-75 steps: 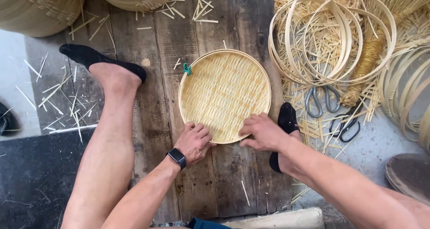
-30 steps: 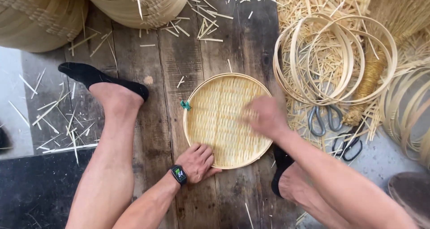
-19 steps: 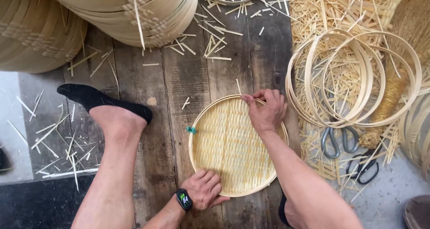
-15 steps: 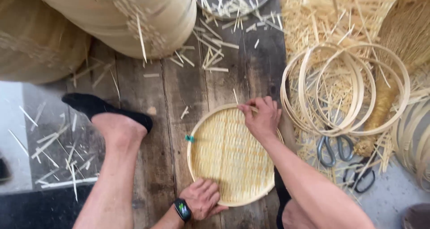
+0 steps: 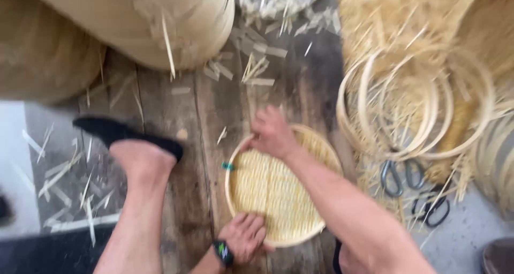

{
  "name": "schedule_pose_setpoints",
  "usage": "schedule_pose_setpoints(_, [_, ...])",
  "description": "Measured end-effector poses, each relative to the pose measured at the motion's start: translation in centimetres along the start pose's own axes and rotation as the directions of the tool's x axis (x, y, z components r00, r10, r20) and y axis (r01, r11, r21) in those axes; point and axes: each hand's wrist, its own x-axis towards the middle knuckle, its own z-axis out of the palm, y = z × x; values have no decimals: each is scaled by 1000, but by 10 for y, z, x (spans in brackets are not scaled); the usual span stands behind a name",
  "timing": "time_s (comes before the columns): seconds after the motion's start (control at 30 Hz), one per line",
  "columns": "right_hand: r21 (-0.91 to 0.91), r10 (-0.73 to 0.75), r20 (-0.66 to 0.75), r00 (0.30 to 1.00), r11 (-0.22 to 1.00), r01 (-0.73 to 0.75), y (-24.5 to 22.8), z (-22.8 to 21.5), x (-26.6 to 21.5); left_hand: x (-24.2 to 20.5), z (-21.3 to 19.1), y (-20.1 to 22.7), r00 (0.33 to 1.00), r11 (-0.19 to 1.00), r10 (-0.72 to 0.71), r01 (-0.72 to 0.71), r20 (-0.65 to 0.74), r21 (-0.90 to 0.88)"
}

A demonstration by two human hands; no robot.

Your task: Assembling bamboo baskets by fitting and securing circular rims onto woven bamboo bases.

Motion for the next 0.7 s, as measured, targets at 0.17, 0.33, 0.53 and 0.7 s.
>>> schedule_pose_setpoints(0.17, [-93,173,-222,960,976,-197,19,-18,-48,-3,3,3,999,997,23,-20,-34,72])
schedule_pose_setpoints(0.33, [-56,616,-263,743,759,-649,35,-12,-57,4,3,-14,998,1000,6,-4,60,-31])
schedule_pose_setpoints(0.53, [7,442,-430,787,874,-487,38,-23,-86,-1,20,4,998,1000,-19,18,57,12])
schedule_pose_setpoints(0.7, [-41,473,-482,737,828,-559,29,-15,-116,-14,35,-3,987,975,103,-76,-120,210])
